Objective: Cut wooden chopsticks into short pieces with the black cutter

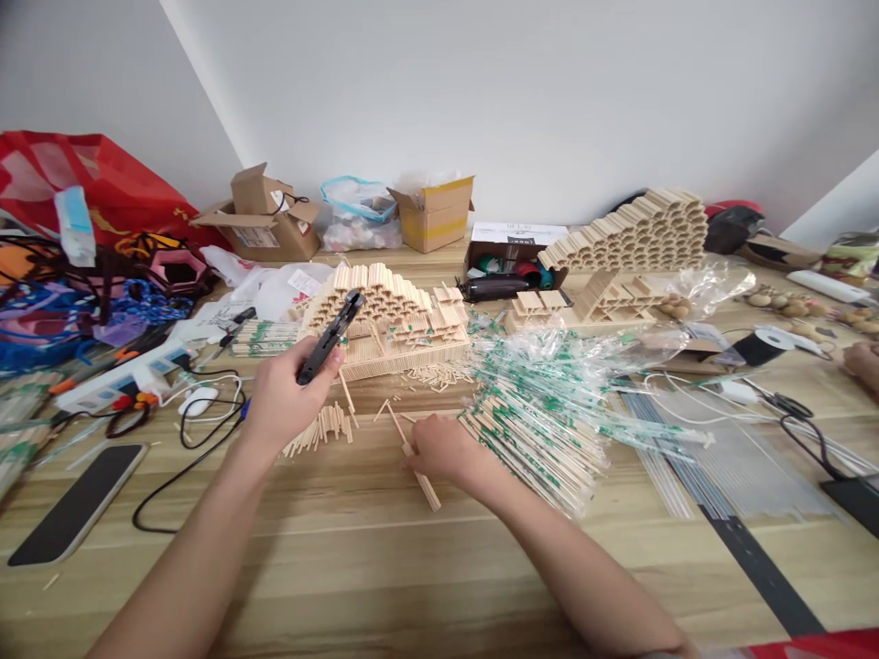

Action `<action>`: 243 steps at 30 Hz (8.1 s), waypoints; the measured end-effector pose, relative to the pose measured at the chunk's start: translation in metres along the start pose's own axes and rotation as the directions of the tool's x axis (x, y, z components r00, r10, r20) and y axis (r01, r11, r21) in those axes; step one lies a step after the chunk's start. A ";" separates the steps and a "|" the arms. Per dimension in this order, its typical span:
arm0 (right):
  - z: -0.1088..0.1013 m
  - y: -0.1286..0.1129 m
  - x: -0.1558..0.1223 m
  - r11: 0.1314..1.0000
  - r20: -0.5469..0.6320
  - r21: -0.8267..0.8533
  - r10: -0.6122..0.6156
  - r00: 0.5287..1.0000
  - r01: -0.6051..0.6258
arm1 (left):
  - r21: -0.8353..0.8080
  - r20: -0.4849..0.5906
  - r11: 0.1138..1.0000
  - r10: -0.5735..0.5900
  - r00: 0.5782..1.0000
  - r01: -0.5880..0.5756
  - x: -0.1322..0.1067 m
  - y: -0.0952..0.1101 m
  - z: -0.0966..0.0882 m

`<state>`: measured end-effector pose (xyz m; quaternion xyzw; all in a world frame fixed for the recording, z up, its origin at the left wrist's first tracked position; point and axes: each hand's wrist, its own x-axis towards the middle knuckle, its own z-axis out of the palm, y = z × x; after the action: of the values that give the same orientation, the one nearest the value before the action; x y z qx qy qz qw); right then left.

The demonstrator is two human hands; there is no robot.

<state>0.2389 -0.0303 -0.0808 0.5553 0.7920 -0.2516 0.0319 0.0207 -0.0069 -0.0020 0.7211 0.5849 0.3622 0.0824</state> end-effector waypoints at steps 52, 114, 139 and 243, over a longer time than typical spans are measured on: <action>-0.016 0.001 0.001 0.709 -0.622 0.576 0.058 0.781 0.406 | -0.136 0.209 0.990 0.053 0.976 -0.025 -0.016 0.013 0.046; -0.023 0.015 -0.009 0.979 -0.190 0.183 -0.049 0.981 0.084 | 0.359 0.218 0.933 -0.056 0.974 -0.027 0.001 -0.001 0.013; -0.033 0.015 -0.001 0.748 -0.684 0.567 0.195 0.703 0.345 | 0.302 0.360 0.951 -0.044 0.932 -0.072 -0.012 0.013 0.039; -0.045 0.021 -0.007 0.143 -0.405 0.913 0.206 0.891 0.382 | 0.345 0.229 0.880 0.258 0.939 -0.326 -0.013 0.002 0.041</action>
<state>0.2705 -0.0118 -0.0466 0.4299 0.4484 -0.5743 -0.5331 0.0469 -0.0068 -0.0363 0.8325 0.5182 0.1858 -0.0625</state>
